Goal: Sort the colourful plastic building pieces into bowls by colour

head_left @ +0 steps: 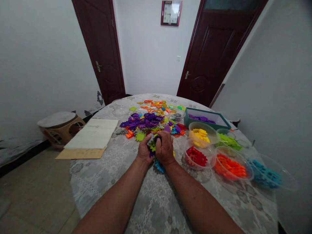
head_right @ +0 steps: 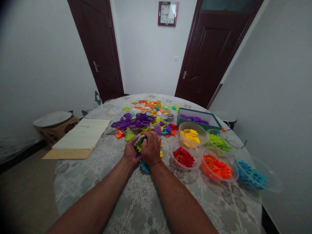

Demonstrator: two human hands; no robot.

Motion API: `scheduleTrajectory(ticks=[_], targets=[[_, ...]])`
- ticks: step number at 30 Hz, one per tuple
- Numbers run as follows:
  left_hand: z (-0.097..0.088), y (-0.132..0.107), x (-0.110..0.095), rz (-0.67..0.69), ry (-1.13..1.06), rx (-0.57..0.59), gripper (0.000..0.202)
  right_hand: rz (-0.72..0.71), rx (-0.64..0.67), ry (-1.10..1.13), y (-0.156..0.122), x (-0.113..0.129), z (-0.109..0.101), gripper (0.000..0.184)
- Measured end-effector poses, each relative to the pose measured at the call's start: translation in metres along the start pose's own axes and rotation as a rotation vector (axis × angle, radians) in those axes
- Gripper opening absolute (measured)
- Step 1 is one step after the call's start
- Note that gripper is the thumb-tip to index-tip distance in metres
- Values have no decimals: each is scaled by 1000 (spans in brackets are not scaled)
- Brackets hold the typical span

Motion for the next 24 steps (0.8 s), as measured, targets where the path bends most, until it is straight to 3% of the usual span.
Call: scheduleTrajectory(ticks=[9, 16, 24], targets=[[-7, 7, -9, 93, 58, 59, 31, -67, -29, 44, 1, 5, 0, 40], [-2, 1, -11, 73, 119, 102, 44, -36, 25, 115, 0, 3, 3, 56], [-9, 1, -18, 103, 235, -10, 49, -55, 104, 123, 1, 5, 4, 49]])
Point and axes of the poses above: each hand's wrist, its own y-axis towards the middle knuckle, its own z-axis out of the palm, x = y × z, the point moved 7 cm from there along y, towards the middle knuckle, and after that the axes turned 13 degrees about -z, right-handed, at the moved point
